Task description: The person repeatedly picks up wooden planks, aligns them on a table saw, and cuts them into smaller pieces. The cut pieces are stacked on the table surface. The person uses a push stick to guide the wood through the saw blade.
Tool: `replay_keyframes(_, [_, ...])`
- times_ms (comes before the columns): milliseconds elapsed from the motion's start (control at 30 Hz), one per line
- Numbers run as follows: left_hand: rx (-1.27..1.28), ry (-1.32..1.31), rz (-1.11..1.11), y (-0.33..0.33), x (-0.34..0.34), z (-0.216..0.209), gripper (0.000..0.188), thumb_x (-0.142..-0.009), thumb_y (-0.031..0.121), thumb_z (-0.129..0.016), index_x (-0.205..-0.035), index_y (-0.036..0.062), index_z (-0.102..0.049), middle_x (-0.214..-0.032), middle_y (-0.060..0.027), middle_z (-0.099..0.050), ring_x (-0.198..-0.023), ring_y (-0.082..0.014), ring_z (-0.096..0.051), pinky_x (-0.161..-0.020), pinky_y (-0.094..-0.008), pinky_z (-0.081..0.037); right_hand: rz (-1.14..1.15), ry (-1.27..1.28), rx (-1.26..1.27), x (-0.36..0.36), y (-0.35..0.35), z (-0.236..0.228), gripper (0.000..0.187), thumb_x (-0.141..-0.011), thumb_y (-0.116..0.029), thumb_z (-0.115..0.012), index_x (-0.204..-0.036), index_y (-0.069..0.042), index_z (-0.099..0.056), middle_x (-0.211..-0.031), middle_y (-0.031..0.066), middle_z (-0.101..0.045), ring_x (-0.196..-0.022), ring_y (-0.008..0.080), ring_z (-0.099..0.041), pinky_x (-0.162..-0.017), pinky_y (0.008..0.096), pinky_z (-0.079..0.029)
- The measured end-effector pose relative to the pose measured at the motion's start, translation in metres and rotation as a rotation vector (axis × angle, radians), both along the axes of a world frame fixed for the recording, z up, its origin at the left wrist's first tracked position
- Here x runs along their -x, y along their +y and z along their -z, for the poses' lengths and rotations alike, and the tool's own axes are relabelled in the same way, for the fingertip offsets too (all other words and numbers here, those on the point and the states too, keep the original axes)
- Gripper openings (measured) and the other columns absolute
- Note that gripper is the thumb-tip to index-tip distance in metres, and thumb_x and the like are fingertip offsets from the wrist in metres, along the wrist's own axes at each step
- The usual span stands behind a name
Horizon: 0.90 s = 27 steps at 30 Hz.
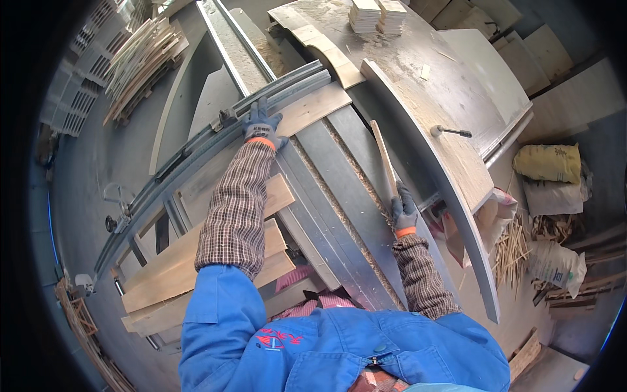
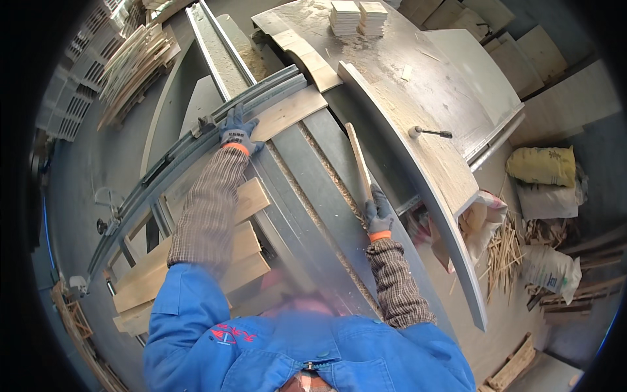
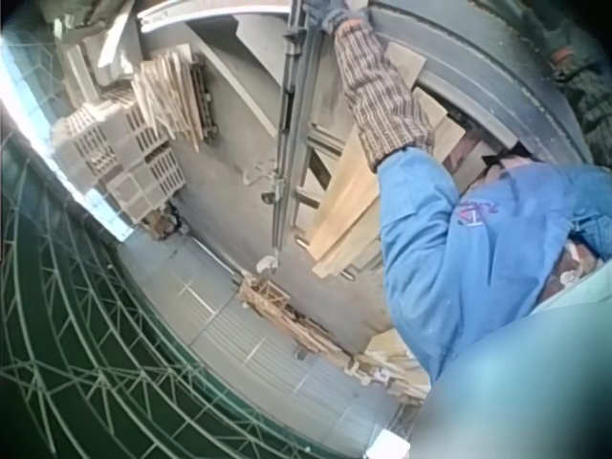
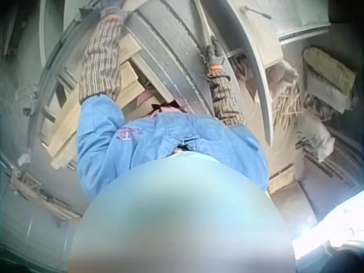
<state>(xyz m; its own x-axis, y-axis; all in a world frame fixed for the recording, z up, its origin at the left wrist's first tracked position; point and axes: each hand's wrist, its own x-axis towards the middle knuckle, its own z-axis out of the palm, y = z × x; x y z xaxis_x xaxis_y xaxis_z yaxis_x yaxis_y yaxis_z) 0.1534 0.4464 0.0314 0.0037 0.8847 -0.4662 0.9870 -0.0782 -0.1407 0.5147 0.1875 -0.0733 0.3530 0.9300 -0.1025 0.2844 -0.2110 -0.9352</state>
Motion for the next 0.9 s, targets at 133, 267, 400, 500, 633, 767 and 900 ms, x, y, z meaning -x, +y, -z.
replay_keyframes(133, [-0.073,-0.069,0.081,-0.026,0.019,0.014,0.077,-0.078,0.056,-0.074,-0.146,0.0277,-0.052,-0.169,-0.0122,-0.003,-0.156,-0.0313,-0.002,-0.123,-0.0493,-0.015,0.005,0.007,-0.015,-0.002,-0.01,0.004,0.047,-0.095,-0.008,-0.059,-0.141,0.001,-0.054,-0.142,0.0123,-0.058,-0.133,0.0203,-0.052,-0.114,0.0314,-0.036])
replay_keyframes(267, [-0.181,-0.152,0.127,-0.079,0.07,0.031,0.071,-0.075,0.05,-0.078,-0.139,0.0262,-0.058,-0.156,-0.0124,-0.036,-0.146,-0.0316,-0.031,-0.118,-0.0466,-0.03,0.027,0.028,-0.03,-0.003,-0.018,0.002,0.047,-0.093,-0.008,-0.06,-0.139,0.0,-0.056,-0.141,0.0141,-0.059,-0.133,0.0232,-0.053,-0.114,0.0334,-0.037])
replay_keyframes(400, [-0.066,-0.07,0.06,-0.103,0.118,0.048,0.075,-0.08,0.028,-0.075,-0.149,0.0302,-0.045,-0.132,-0.0114,-0.054,-0.124,-0.0309,-0.056,-0.102,-0.0418,-0.049,0.054,0.084,-0.015,-0.007,-0.018,-0.007,0.047,-0.093,-0.008,-0.06,-0.139,0.0,-0.056,-0.141,0.0143,-0.059,-0.133,0.023,-0.052,-0.114,0.0332,-0.037])
replay_keyframes(500, [-0.001,0.0,0.046,-0.098,0.129,0.062,0.077,-0.085,0.017,-0.07,-0.153,0.0349,-0.038,-0.125,-0.0101,-0.057,-0.119,-0.031,-0.06,-0.095,-0.0427,-0.053,0.063,0.063,-0.001,-0.006,-0.015,-0.014,0.048,-0.093,-0.008,-0.06,-0.14,0.001,-0.056,-0.142,0.0143,-0.058,-0.134,0.0228,-0.052,-0.114,0.033,-0.036])
replay_keyframes(633, [0.031,-0.04,-0.021,-0.09,0.119,0.071,0.071,-0.091,0.01,-0.062,-0.151,0.0379,-0.039,-0.122,-0.0104,-0.058,-0.113,-0.0311,-0.064,-0.09,-0.0445,-0.055,0.045,0.03,0.012,-0.005,-0.014,-0.016,0.049,-0.093,-0.008,-0.06,-0.14,0.001,-0.055,-0.143,0.0143,-0.057,-0.135,0.0227,-0.051,-0.115,0.033,-0.035])
replay_keyframes(767, [-0.096,-0.106,0.172,-0.073,0.088,0.064,0.057,-0.099,0.012,-0.052,-0.149,0.0374,-0.042,-0.121,-0.0112,-0.059,-0.112,-0.0308,-0.065,-0.089,-0.0462,-0.055,0.04,0.041,-0.006,-0.007,-0.015,-0.009,0.049,-0.093,-0.008,-0.059,-0.141,0.001,-0.054,-0.143,0.0142,-0.057,-0.135,0.0235,-0.05,-0.115,0.0331,-0.035])
replay_keyframes(900, [0.016,-0.074,0.097,-0.056,0.054,0.054,0.043,-0.107,0.022,-0.04,-0.147,0.0353,-0.044,-0.129,-0.0106,-0.058,-0.117,-0.0315,-0.063,-0.097,-0.0462,-0.052,0.059,0.101,0.007,-0.007,-0.016,0.004,0.048,-0.093,-0.009,-0.06,-0.14,0.0,-0.055,-0.143,0.0138,-0.057,-0.135,0.0237,-0.05,-0.115,0.033,-0.036])
